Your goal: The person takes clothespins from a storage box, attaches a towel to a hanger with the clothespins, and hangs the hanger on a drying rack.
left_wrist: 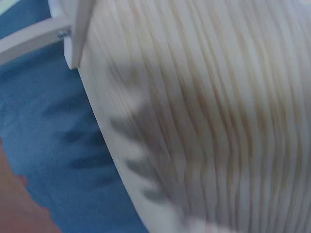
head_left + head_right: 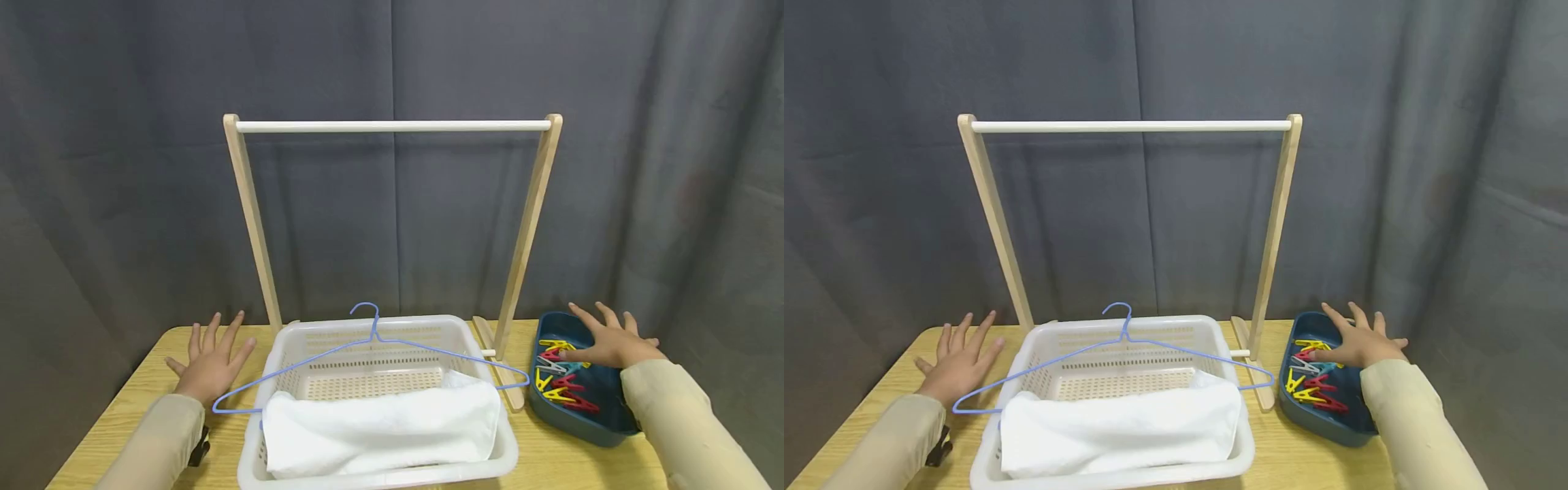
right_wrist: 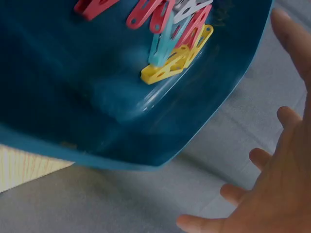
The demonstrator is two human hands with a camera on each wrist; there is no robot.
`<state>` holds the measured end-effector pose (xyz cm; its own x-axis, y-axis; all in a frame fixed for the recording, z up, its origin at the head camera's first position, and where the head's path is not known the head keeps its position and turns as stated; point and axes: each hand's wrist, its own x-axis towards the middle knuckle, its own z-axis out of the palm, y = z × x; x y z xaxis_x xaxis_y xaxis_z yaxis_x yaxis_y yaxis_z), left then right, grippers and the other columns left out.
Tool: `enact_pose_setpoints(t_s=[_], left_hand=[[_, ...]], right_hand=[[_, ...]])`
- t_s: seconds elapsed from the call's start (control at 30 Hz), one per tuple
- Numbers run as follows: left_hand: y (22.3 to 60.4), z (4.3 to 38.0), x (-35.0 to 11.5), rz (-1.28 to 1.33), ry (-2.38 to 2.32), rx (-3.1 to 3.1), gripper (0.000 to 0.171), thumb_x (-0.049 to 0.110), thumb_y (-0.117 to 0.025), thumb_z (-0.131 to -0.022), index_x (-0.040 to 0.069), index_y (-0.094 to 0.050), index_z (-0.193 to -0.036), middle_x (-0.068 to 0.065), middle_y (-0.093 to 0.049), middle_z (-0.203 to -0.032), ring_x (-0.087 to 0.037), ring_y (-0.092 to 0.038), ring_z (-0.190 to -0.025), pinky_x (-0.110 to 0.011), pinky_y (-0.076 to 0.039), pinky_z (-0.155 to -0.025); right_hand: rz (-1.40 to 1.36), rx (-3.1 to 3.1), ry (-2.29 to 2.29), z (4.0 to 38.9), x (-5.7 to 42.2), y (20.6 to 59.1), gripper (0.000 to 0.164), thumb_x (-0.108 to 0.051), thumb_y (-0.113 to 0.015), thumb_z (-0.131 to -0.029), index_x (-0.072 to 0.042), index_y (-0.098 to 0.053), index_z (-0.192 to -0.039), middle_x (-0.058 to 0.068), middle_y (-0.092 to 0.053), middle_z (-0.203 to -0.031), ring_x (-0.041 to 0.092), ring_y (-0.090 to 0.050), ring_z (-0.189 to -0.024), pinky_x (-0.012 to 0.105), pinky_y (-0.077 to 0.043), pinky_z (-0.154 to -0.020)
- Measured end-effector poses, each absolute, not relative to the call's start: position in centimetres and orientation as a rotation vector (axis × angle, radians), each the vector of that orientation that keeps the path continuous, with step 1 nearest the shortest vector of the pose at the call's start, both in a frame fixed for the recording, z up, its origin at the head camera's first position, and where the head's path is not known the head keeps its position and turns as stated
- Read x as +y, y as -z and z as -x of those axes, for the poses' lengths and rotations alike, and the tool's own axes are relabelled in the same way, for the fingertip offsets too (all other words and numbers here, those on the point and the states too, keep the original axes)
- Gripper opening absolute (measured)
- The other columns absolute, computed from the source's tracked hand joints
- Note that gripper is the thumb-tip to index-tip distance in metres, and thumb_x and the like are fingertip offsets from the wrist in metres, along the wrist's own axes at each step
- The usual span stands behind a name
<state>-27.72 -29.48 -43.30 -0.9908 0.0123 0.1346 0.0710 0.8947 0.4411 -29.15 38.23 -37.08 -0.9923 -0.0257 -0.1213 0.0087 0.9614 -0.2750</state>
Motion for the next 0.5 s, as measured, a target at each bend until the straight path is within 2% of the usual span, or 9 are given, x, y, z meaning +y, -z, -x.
enact_pose_setpoints(t_s=[0.23,0.4,0.5], left_hand=[[43.8,27.8,-28.5,0.121,0.964,-2.869,0.076,0.056,-0.032,-0.107,0.012,-0.007,-0.163,-0.03,0.01,-0.163,-0.061,0.019,-0.143,-0.087,0.005,-0.098],[43.8,28.3,-27.7,0.223,1.095,-2.783,0.071,0.043,-0.034,-0.109,-0.004,-0.013,-0.158,-0.04,0.0,-0.158,-0.064,0.004,-0.142,-0.079,0.001,-0.107],[43.7,28.4,-27.1,0.235,1.172,-2.782,0.069,0.039,-0.033,-0.11,-0.008,-0.013,-0.156,-0.042,-0.006,-0.156,-0.062,-0.002,-0.142,-0.077,-0.002,-0.108]], right_hand=[[0.084,2.957,0.396,29.9,37.2,37.3,0.105,-0.057,-0.077,-0.08,-0.004,-0.028,-0.156,0.038,-0.009,-0.152,0.069,-0.01,-0.131,0.088,-0.025,-0.092],[0.165,2.976,0.33,30.6,36.9,37.5,0.083,-0.041,-0.08,-0.085,0.004,-0.045,-0.144,0.042,-0.029,-0.141,0.065,-0.03,-0.123,0.08,-0.038,-0.091],[0.199,2.966,0.307,31.0,36.9,37.6,0.071,-0.035,-0.08,-0.085,0.007,-0.054,-0.136,0.042,-0.042,-0.13,0.061,-0.042,-0.116,0.075,-0.042,-0.092]])
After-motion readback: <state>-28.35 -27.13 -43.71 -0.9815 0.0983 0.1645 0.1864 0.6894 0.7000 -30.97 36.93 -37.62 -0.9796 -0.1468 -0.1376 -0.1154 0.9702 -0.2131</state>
